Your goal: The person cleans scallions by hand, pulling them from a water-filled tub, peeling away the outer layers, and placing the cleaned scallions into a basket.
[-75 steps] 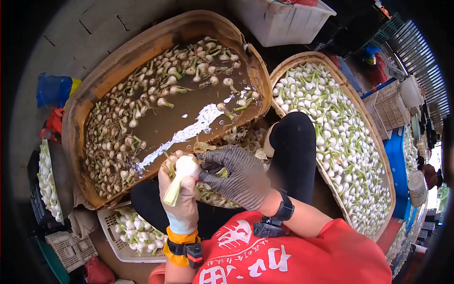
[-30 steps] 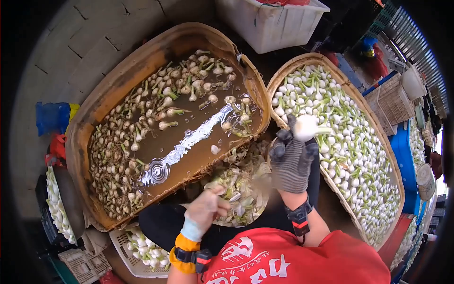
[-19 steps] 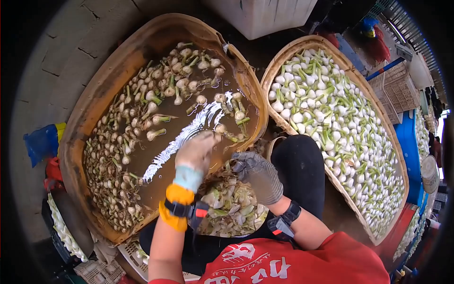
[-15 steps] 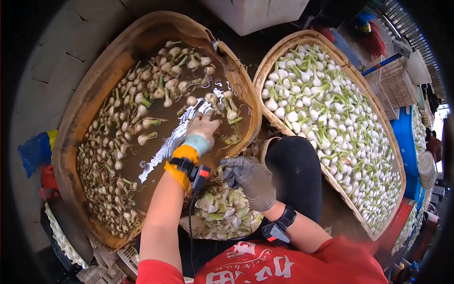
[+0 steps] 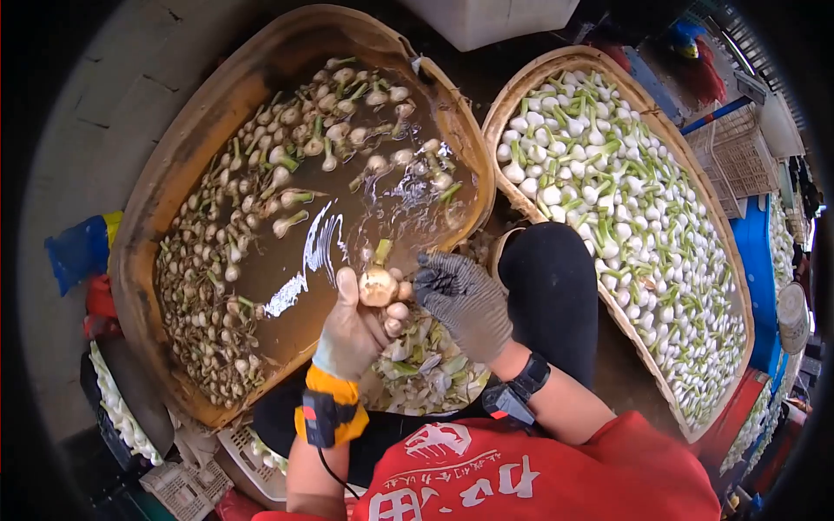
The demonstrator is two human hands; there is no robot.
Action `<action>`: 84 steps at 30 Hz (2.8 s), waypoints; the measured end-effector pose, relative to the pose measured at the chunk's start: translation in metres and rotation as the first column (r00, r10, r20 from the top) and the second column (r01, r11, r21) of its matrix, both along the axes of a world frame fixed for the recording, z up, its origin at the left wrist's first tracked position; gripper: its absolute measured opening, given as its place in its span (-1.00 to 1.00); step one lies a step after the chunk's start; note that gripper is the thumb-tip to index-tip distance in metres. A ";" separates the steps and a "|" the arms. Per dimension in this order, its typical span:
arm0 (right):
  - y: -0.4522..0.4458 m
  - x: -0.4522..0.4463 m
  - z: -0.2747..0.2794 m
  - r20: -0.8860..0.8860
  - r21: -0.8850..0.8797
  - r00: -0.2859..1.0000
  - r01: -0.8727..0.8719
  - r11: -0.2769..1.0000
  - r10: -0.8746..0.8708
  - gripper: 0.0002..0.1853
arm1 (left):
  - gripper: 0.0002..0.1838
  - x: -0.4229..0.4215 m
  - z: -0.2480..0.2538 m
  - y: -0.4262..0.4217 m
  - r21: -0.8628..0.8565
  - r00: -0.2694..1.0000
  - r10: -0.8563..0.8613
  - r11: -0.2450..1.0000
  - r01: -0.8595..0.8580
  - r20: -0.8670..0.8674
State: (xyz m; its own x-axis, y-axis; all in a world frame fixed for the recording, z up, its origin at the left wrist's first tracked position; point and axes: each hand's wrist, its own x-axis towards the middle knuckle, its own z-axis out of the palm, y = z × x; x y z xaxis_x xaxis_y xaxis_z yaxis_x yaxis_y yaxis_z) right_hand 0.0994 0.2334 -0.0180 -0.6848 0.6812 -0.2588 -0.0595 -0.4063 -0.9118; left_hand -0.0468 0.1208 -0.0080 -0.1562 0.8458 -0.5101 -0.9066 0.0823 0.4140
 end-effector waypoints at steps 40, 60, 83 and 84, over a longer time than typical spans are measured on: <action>-0.067 0.032 0.052 0.123 0.637 0.935 -0.331 0.696 0.332 -0.73 | -0.65 0.112 0.092 -0.117 -0.086 0.870 0.117 0.980 -0.179 -0.479; -0.095 0.046 0.110 0.277 0.770 0.920 -0.385 0.510 0.276 -0.67 | -0.70 0.095 0.055 -0.127 -0.008 0.968 0.092 0.995 -0.097 -0.233; -0.056 0.018 0.070 -0.239 -0.049 0.971 -0.037 0.998 0.024 -0.83 | -0.23 0.096 0.065 -0.128 0.186 0.856 0.226 0.970 -0.155 -0.465; -0.043 0.012 0.065 -0.189 0.056 0.982 -0.009 0.998 0.019 -0.80 | -0.23 0.096 0.063 -0.129 0.186 0.857 0.225 0.970 -0.154 -0.464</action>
